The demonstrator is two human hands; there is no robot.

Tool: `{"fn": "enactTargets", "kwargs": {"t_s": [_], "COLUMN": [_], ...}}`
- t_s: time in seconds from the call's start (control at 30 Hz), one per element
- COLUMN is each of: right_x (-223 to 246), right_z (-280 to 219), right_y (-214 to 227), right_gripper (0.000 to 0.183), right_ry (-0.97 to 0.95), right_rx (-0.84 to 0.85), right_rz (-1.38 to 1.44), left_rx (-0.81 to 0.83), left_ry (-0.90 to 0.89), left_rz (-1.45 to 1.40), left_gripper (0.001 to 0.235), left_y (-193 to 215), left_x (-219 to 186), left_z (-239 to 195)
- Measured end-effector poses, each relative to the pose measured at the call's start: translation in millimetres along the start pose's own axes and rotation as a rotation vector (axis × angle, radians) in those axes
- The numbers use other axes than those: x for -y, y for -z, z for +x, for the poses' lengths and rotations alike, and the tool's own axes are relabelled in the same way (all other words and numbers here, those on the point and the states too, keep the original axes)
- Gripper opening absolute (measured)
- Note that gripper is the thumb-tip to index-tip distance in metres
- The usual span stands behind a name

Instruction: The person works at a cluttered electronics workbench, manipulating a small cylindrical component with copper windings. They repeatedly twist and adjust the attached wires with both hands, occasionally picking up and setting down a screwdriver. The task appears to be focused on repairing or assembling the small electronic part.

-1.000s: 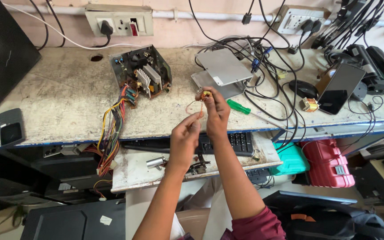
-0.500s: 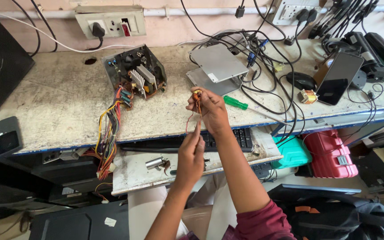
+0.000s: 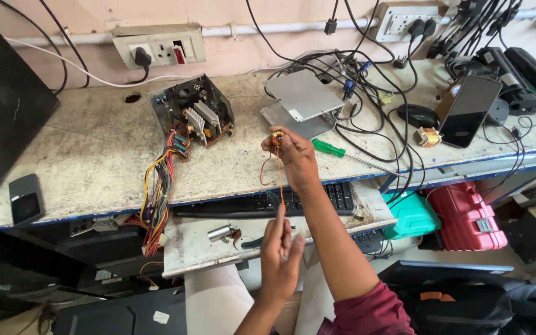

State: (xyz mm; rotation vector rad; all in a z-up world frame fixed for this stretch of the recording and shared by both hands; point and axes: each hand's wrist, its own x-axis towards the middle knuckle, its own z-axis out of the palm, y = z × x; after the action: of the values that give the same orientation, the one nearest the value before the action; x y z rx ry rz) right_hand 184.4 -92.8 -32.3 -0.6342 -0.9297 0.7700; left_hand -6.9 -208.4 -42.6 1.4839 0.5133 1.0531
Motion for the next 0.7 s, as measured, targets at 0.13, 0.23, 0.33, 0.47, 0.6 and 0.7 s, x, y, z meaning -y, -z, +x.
{"fn": "enactTargets", "kwargs": {"t_s": [0.13,0.23,0.33,0.47,0.6,0.7], "right_x": [1,3,4,5,7,6], "right_z": [3,5,3,3,3,3], "right_y": [4,7,8,6,1,-2], "right_gripper": [0.041,0.042,0.044,0.047,0.048,0.044], "right_ry": [0.02,-0.011,-0.068,-0.107,-0.117,-0.095], "right_rx": [-0.098,-0.106,-0.053,-0.061,-0.037,-0.012], "right_rz": [0.141,0.271,0.241,0.179,0.134,0.029], "left_rx": [0.108,0.2,0.387,0.233,-0.107,-0.211], "left_ry": [-0.099,-0.302,-0.029,-0.233,-0.361,-0.485], "left_rz": [0.22,0.476,0.323,0.403,0.542,0.654], "left_gripper": [0.066,0.06,0.047,0.015,0.009,0.008], "left_y": [-11,-17,-9,37,62,68], "left_x": [13,21,20,-4,-39,-56], "left_z": [-38,-69,-77,-45,17,70]}}
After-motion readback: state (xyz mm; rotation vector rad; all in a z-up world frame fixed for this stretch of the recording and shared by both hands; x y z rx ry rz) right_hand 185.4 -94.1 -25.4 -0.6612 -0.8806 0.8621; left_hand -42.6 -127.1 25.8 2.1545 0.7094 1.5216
